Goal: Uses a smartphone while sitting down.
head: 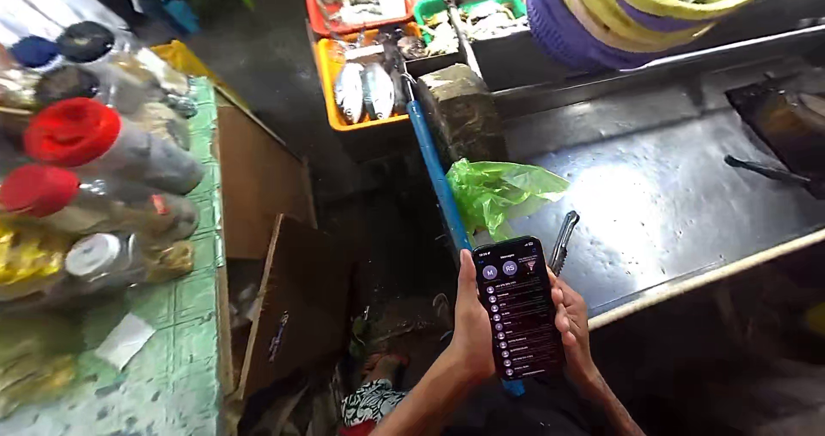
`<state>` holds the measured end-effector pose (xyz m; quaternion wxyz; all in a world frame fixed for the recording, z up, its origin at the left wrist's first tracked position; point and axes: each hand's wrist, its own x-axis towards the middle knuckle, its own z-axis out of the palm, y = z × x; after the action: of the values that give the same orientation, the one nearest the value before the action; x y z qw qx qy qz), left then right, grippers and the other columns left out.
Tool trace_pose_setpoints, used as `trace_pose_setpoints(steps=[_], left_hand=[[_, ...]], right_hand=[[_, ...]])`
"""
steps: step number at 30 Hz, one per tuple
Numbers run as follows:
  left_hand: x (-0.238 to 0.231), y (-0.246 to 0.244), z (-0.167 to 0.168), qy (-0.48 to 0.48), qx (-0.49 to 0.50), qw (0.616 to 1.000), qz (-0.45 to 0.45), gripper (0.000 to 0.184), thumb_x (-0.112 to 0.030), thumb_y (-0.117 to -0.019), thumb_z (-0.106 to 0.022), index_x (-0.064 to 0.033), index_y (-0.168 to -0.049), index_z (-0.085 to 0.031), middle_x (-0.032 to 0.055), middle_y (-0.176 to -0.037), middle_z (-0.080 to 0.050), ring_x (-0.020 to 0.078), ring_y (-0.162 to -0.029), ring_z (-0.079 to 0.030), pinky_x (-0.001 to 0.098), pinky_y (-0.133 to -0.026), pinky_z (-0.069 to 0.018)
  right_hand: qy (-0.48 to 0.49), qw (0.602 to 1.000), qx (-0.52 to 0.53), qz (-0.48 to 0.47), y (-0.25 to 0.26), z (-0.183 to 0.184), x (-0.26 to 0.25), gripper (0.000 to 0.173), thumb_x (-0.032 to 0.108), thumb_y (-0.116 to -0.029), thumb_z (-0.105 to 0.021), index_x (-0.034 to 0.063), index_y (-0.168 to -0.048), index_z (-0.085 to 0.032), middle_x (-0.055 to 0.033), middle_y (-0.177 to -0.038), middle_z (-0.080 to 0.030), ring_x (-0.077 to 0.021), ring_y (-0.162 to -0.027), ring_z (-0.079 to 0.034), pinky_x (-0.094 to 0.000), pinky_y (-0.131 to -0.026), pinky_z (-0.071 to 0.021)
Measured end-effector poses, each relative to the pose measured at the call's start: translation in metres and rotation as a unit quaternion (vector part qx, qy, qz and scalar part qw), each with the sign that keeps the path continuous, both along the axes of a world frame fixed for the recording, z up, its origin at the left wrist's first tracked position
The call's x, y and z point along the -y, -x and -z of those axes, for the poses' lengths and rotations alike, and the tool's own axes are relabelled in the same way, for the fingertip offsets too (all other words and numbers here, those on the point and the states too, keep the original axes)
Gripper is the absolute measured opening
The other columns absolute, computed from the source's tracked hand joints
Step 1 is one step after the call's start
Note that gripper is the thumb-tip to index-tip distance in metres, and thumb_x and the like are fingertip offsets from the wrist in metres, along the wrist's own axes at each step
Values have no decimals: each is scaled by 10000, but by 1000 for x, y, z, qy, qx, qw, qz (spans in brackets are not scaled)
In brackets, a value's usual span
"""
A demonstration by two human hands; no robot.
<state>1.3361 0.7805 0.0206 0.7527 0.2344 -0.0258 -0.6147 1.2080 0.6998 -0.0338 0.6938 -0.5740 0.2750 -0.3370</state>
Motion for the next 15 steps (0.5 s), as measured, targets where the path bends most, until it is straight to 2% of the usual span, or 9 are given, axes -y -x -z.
trace_pose_setpoints(steps=[1, 4, 7, 12, 15], left_hand=[[2, -2, 0, -3, 1, 1000, 9, 859, -777, -966, -131, -121, -1142, -658, 106, -1035, -709, 226, -951, -712, 426, -809, -616], [7, -3, -2, -19, 4, 999, 42, 857, -748, -977, -85, -115, -1144, -637, 107, -1036, -707, 223, -955, -713, 418, -817, -616], [11, -1, -2, -28, -9, 997, 73, 907, -782, -953, -90, -90, -1151, -643, 116, -1026, -706, 235, -944, -712, 434, -817, -614], [11, -1, -1, -20, -20, 993, 115, 939, -837, -914, -149, -74, -1155, -641, 123, -1020, -689, 251, -938, -700, 452, -830, -600], [9, -5, 0, -27, -21, 991, 126, 955, -849, -907, -154, -66, -1154, -642, 131, -1034, -697, 257, -950, -706, 448, -839, -601]], right_hand=[[-2, 1000, -1, 13, 2, -2, -2, 348, 447, -1048, -533, 151, -1100, -706, 155, -718, -635, 72, -574, -571, -119, -525, -511], [-2, 999, 0, 43, 9, -5, -7, 318, 330, -1090, -455, 118, -1150, -683, 170, -702, -642, 82, -535, -544, -104, -496, -484], [-3, 998, 9, 66, 14, -2, -11, 344, 341, -1095, -448, 104, -1141, -692, 170, -692, -617, 80, -541, -520, -104, -503, -460], [-8, 995, 28, 94, 14, 9, -22, 364, 366, -1090, -460, 102, -1126, -707, 160, -719, -628, 72, -567, -525, -109, -536, -473], [-8, 995, 18, 102, 11, 14, -26, 341, 260, -1108, -399, 91, -1103, -695, 174, -690, -601, 83, -559, -522, -99, -534, -474]])
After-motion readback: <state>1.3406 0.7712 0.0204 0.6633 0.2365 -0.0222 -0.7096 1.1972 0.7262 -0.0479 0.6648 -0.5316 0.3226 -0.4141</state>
